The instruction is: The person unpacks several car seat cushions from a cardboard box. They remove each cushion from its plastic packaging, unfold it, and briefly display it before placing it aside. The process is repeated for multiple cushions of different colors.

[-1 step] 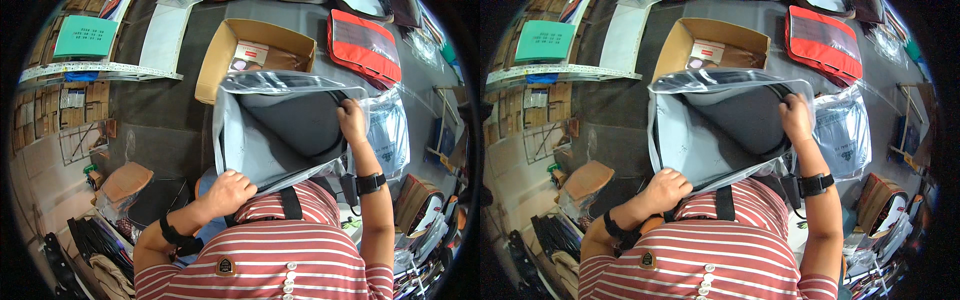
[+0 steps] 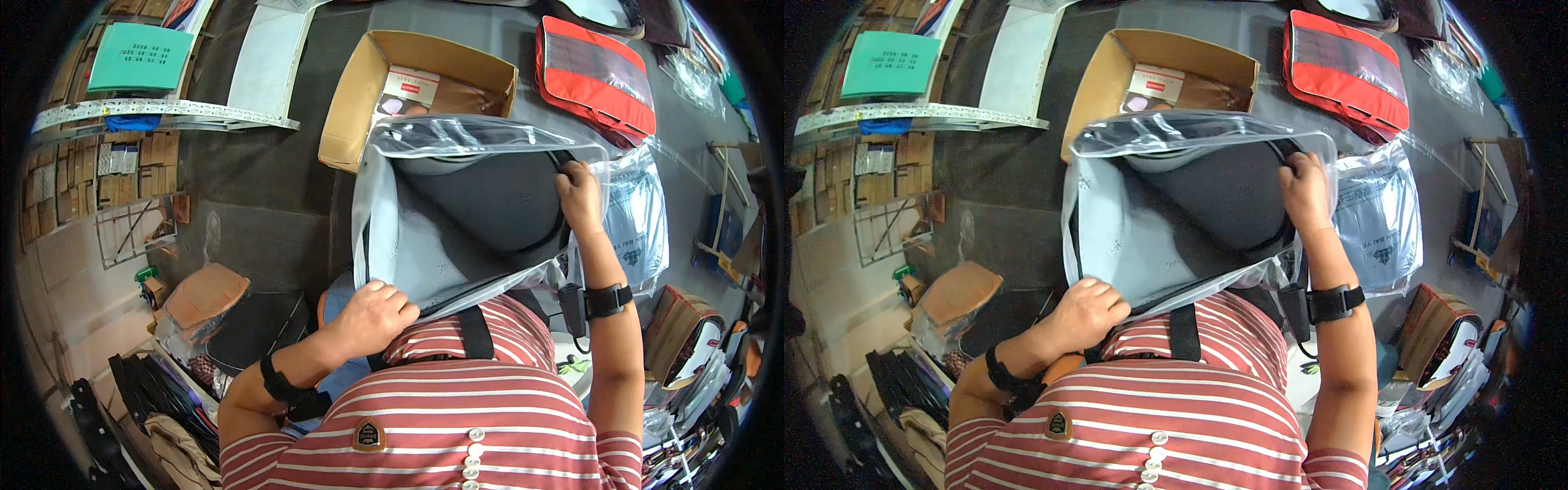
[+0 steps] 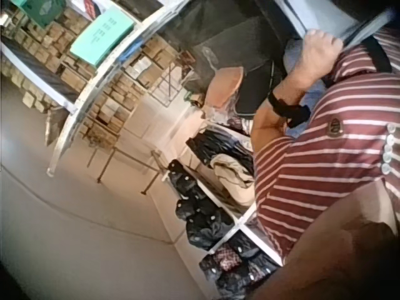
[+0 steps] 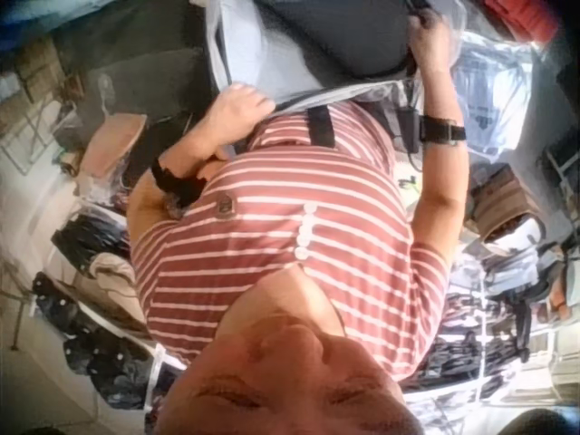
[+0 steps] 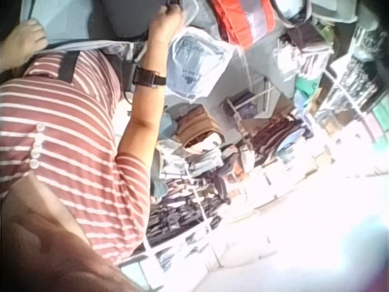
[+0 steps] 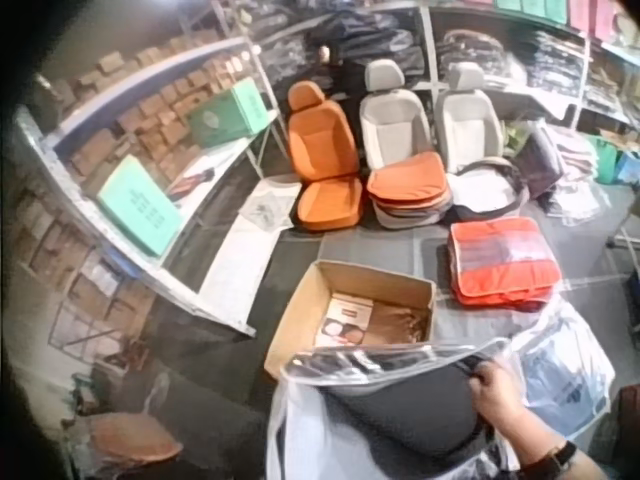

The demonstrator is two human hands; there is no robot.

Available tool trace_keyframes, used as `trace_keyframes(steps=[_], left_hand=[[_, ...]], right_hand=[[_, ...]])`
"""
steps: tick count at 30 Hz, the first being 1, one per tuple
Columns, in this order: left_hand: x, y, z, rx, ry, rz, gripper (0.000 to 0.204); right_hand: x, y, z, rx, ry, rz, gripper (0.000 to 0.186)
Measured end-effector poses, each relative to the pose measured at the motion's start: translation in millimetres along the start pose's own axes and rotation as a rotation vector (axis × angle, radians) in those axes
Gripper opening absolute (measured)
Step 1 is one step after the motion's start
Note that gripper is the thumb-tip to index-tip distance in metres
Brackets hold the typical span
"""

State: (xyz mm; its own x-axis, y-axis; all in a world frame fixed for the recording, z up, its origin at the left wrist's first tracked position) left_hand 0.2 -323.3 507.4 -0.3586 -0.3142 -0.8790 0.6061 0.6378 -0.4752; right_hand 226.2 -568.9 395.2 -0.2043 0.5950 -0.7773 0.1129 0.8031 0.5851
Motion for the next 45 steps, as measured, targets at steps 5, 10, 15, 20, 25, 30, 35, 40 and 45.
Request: trace_keyframes(steps=[5,10,15,20,25,30,35,40,45], left_hand=[[-4,-1,-3,-0.042,-0.039,-0.02,0.004],[-3,1,-5,-0.06,-0.039,-0.027,0.003],[3,-3,-18,-0.073,-0.071,-0.034,0.005],[0,-5,-21,-0.074,-0.059,-0.036,0.01],[-3,-3,-18,-0.077,-0.035,-0.062,0.014],[1,-2,-15,-0.048,-0.016,-0.072,0.018],[4,2,-5,-0.023,-0.012,-0.07,0.02],[11,7,10,0.012,0.023,-0.07,0.021],[18,10,20,0.063,0.054,-0.094,0.021]], right_hand=[[-8,-4,-6,0.046,0.115,0.304,0.019],[-10,9,-21,0.068,0.238,0.331,0.015],[-5,-2,-24,0.141,0.264,0.463,0.017],[-9,-3,-24,0.372,0.355,0.842,0.011],[-6,-7,-33,0.401,0.53,0.906,0.011],[-2,-19,-45,0.465,0.579,0.909,0.017],[12,-22,-54,0.471,0.631,0.822,0.014],[36,-12,-77,0.567,0.756,0.951,0.016],[62,-27,-75,0.605,0.899,1.096,0.01]])
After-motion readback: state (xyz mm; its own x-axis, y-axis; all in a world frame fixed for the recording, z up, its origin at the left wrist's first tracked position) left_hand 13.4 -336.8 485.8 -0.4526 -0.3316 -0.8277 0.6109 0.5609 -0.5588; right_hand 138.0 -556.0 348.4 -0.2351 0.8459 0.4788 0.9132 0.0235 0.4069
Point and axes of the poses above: each hand's wrist, its own z-axis towards the middle knuckle, its own x-axis out of the palm, y = z × x, the point moved 6 cm from there along z, towards the middle knuckle, and after that the axes turned 11 degrees about x, right-handed, at the moved point
